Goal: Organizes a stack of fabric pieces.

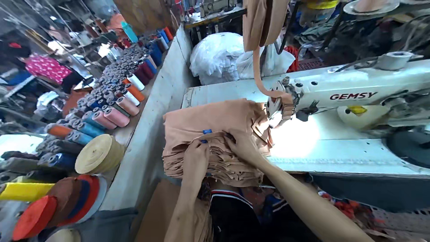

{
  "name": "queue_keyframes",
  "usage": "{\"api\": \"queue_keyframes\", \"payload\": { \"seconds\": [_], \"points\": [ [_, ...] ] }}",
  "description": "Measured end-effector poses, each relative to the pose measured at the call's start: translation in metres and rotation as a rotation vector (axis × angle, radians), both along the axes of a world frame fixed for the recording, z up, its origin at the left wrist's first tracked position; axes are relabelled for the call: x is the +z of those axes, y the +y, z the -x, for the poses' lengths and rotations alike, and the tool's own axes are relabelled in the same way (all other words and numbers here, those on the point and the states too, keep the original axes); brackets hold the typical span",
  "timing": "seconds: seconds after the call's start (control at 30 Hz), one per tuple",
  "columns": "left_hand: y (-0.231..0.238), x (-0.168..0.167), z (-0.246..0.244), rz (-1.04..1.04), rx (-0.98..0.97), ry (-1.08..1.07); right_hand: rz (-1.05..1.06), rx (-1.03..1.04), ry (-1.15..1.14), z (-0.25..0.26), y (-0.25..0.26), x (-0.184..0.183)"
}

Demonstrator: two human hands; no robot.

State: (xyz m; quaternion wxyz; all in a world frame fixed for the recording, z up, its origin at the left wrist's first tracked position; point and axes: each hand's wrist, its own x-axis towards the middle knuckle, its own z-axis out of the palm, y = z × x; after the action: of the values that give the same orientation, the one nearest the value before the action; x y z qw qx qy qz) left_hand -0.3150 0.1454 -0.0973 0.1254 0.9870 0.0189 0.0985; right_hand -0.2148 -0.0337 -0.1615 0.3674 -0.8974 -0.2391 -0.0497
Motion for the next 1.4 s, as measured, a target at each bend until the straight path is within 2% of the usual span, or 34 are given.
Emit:
{"api": "queue_keyframes", "payload": {
  "seconds": [0.17,0.27,0.37,0.6,0.83,0.97,1.07,1.13,1.27,1.4],
  "points": [
    [-0.024,0.041,-0.010,0.044,0.098,0.386,-0.051,0.056,-0.059,0.008,-0.006,-0.008],
    [-0.017,0.028,-0.015,0.020,0.115,0.293,-0.023,0.051,-0.111,0.023,-0.010,0.010],
    [-0.017,0.039,-0.009,-0.007,0.125,0.375,0.007,0.008,-0.268,0.039,-0.015,0.025],
    [-0.006,0.007,0.014,0.050,0.106,-0.020,0.075,0.099,-0.397,0.061,0.002,0.029],
    [-0.006,-0.013,0.018,0.148,0.085,-0.266,0.194,0.123,-0.551,0.061,0.019,0.027],
    [-0.005,-0.017,0.017,0.148,0.081,-0.287,0.199,0.194,-0.553,0.058,0.022,0.024],
    [0.000,-0.019,0.020,0.169,0.064,-0.309,0.167,0.154,-0.561,0.054,0.021,0.021],
    [0.007,-0.020,0.022,0.176,0.059,-0.310,0.147,0.081,-0.485,0.051,0.018,0.023],
    [0.021,-0.027,0.020,0.190,0.014,-0.305,0.066,0.081,-0.145,0.029,0.009,0.032],
    [0.022,-0.024,0.012,0.131,-0.041,-0.291,0.011,-0.054,-0.168,0.003,0.013,0.019]
  ]
}}
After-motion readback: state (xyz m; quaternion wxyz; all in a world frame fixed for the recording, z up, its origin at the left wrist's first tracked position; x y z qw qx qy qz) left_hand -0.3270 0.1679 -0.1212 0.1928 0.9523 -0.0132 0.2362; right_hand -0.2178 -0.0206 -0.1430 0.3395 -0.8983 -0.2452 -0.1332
